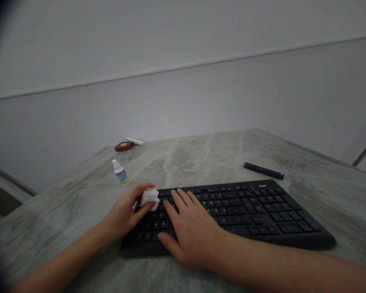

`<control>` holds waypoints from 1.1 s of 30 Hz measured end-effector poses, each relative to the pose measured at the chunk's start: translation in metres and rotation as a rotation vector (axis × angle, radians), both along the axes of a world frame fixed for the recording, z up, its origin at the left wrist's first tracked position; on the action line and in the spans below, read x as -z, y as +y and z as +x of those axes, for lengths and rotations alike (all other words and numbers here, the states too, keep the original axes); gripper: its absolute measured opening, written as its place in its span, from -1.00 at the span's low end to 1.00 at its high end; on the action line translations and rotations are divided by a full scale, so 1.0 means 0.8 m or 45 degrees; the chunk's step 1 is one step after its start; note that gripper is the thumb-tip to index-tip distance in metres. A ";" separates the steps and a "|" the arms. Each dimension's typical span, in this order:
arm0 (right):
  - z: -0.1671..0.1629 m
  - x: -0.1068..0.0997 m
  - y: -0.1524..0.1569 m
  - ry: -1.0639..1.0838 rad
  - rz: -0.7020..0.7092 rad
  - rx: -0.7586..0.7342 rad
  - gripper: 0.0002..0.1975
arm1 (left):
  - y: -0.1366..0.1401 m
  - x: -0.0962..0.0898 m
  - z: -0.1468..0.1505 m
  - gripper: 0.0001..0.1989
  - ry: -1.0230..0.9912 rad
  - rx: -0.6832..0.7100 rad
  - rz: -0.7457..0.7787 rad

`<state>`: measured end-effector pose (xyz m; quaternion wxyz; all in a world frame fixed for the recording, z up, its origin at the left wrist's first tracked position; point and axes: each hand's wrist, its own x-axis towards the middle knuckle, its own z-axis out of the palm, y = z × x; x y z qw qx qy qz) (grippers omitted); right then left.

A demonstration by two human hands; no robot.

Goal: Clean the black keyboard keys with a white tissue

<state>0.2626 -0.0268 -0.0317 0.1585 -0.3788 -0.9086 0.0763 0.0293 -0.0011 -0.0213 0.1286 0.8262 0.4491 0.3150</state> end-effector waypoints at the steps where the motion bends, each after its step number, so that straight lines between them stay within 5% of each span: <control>1: 0.000 0.000 0.000 0.019 0.001 0.002 -0.30 | 0.000 0.001 0.002 -0.62 -0.032 0.009 -0.024; 10: -0.038 -0.048 0.037 0.270 0.157 -0.222 -0.30 | 0.004 0.014 0.006 -0.36 -0.280 0.118 -0.120; 15: -0.045 -0.033 0.070 0.399 0.114 -0.350 -0.37 | 0.005 0.019 0.003 -0.30 -0.370 0.028 -0.249; 22: -0.034 -0.009 0.073 0.457 0.062 -0.319 -0.82 | 0.005 0.009 0.002 -0.41 -0.301 0.012 -0.160; 27: -0.037 -0.008 0.068 0.437 -0.044 -0.257 -0.80 | 0.003 -0.004 -0.006 -0.53 -0.172 0.049 -0.035; 33: -0.038 -0.008 0.068 0.455 -0.026 -0.359 -0.74 | 0.014 -0.006 -0.018 -0.78 -0.023 -0.109 0.082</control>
